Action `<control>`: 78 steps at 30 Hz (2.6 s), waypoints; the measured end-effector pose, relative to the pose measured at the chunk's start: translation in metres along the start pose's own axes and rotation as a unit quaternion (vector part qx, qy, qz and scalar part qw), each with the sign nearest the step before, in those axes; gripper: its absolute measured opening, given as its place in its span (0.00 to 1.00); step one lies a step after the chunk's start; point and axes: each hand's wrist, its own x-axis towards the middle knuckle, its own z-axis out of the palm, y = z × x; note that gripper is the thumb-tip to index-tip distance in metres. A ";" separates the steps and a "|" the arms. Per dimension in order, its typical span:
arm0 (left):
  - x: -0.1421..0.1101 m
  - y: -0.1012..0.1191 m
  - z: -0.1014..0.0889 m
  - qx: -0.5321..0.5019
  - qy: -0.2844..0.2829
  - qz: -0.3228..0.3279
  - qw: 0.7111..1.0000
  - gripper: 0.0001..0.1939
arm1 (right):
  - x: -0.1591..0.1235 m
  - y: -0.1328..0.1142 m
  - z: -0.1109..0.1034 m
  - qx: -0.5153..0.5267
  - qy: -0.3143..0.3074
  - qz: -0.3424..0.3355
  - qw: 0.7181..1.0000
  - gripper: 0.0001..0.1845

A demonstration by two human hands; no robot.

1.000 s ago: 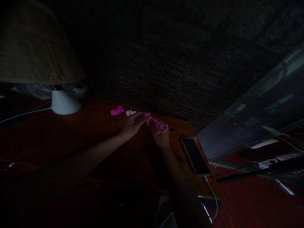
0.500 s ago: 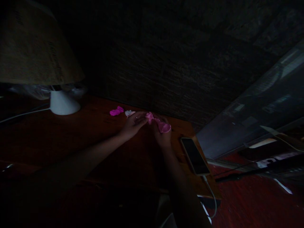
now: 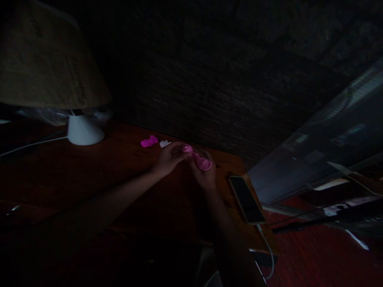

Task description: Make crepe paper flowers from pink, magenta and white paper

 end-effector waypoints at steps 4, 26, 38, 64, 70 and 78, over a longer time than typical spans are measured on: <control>-0.001 -0.001 0.000 0.003 0.001 0.007 1.000 0.19 | 0.002 0.000 -0.001 -0.030 -0.015 -0.014 0.999 0.14; -0.006 0.002 0.003 0.056 0.043 0.036 0.997 0.15 | 0.000 -0.004 -0.004 -0.136 -0.005 -0.098 0.986 0.19; -0.008 -0.003 0.000 0.104 -0.015 0.051 0.993 0.14 | 0.001 0.010 -0.002 -0.111 0.040 -0.054 0.992 0.14; -0.008 -0.002 -0.002 0.185 0.033 0.088 0.978 0.11 | -0.004 -0.011 0.012 -0.165 0.052 -0.075 0.982 0.19; -0.009 -0.003 0.000 0.158 -0.005 0.081 0.984 0.10 | -0.001 -0.007 0.006 -0.121 0.038 -0.043 0.991 0.16; -0.007 -0.005 0.000 0.104 0.004 0.081 0.991 0.16 | -0.003 0.004 0.005 -0.038 0.043 0.008 0.998 0.14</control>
